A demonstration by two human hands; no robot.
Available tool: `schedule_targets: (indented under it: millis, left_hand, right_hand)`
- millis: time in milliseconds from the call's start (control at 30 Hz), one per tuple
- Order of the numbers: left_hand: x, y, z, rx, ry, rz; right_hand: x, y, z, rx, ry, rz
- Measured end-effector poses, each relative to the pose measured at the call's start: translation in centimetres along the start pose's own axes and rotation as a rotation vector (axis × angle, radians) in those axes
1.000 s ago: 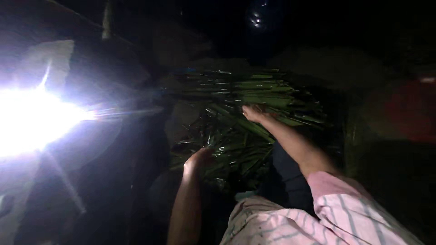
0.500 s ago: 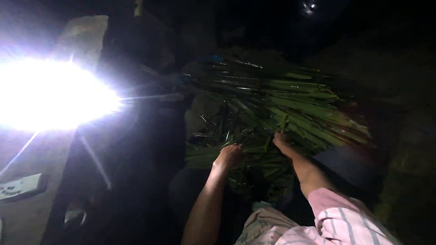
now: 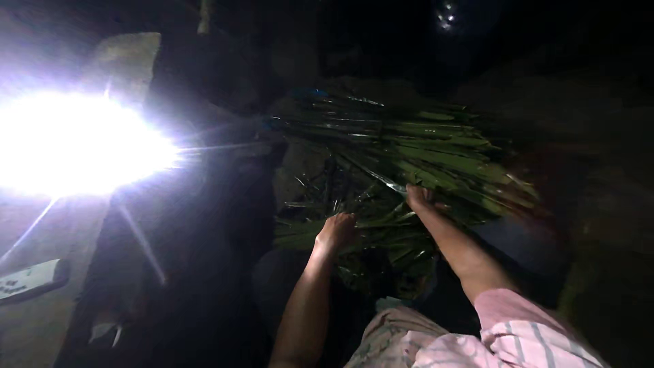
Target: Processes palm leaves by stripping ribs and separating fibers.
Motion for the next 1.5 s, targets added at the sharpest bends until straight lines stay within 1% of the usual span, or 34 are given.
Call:
schedule_targets:
  millis: [67, 133, 233, 333, 400, 467, 567, 633, 700, 767, 833, 900, 967, 1067, 1133, 1233, 1300, 1333, 1400, 1467, 1500]
  left_hand:
    - [0.3, 0.1, 0.0, 0.009, 0.009, 0.003]
    - [0.6, 0.3, 0.3, 0.018, 0.030, 0.015]
    - [1.6, 0.5, 0.4, 0.030, 0.037, -0.002]
    - [2.4, 0.8, -0.2, 0.061, 0.053, -0.018]
    - [2.6, 1.3, -0.4, 0.111, 0.065, -0.022]
    - [2.9, 1.3, -0.6, 0.159, 0.093, -0.016]
    - [3.4, 1.2, -0.3, 0.185, 0.117, 0.001]
    - [3.5, 1.3, 0.0, 0.183, 0.108, 0.003]
    - [3.6, 1.5, 0.1, 0.188, 0.106, 0.010]
    - [3.3, 2.1, 0.1, 0.210, 0.108, 0.029]
    - [2.6, 3.2, 0.4, 0.273, 0.142, 0.090]
    - [1.6, 4.4, 1.1, 0.353, 0.211, 0.200]
    - [1.0, 5.1, 1.1, 0.385, 0.279, 0.360]
    - [0.6, 5.5, 0.8, 0.425, 0.332, 0.692]
    - [0.9, 5.5, 0.7, 0.461, 0.319, 0.934]
    - [2.0, 6.1, 0.7, 0.471, 0.145, 1.220]
    - [2.4, 6.8, 1.2, 0.495, 0.027, 1.345]
    - [2.5, 6.9, 1.2, 0.492, -0.004, 1.379]
    - [2.6, 6.3, 1.0, 0.458, 0.010, 1.402]
    - [2.3, 5.6, 0.7, 0.439, 0.066, 1.452]
    - [1.9, 5.1, 0.6, 0.428, 0.121, 1.490]
  right_hand:
    - [-3.2, 0.9, 0.8, 0.021, 0.090, -0.048]
    - [-6.9, 2.1, 1.5, 0.002, 0.210, -0.059]
    - [-12.7, 3.4, 3.2, -0.064, 0.352, -0.083]
    - [-18.4, 4.0, 5.5, -0.176, 0.546, -0.152]
    - [-21.1, 4.2, 7.7, -0.225, 0.642, -0.185]
    - [-22.4, 5.0, 9.6, -0.221, 0.705, -0.259]
    - [-22.1, 8.1, 10.0, -0.088, 0.683, -0.377]
    - [-21.8, 9.5, 10.2, -0.039, 0.644, -0.487]
    - [-21.2, 9.9, 10.1, -0.043, 0.598, -0.595]
    - [-20.5, 9.6, 9.5, -0.098, 0.584, -0.721]
    - [-19.2, 8.4, 9.7, -0.126, 0.501, -0.900]
    - [-17.3, 6.1, 10.6, -0.161, 0.390, -1.171]
    - [-14.8, 3.3, 11.2, -0.206, 0.217, -1.401]
    - [-12.7, -1.6, 12.1, -0.335, -0.057, -1.569]
    - [-11.8, -4.2, 12.8, -0.412, -0.182, -1.576]
    - [-11.1, -6.2, 13.1, -0.438, -0.210, -1.525]
    - [-10.6, -6.7, 12.9, -0.447, -0.222, -1.493]
    - [-10.5, -7.0, 12.8, -0.469, -0.225, -1.476]
    - [-10.2, -7.4, 12.7, -0.505, -0.215, -1.433]
    - [-10.2, -7.3, 12.8, -0.470, -0.154, -1.382]
    - [-10.2, -7.2, 12.6, -0.451, -0.114, -1.331]
Point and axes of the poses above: each hand's wrist, its own z-axis away from the middle knuckle, its own x-axis out of the palm, y = z × x, the point moved 10 cm from there along -z, towards the middle knuckle, and after that the axes turned 1 degree about -z, right-handed, at the moved point
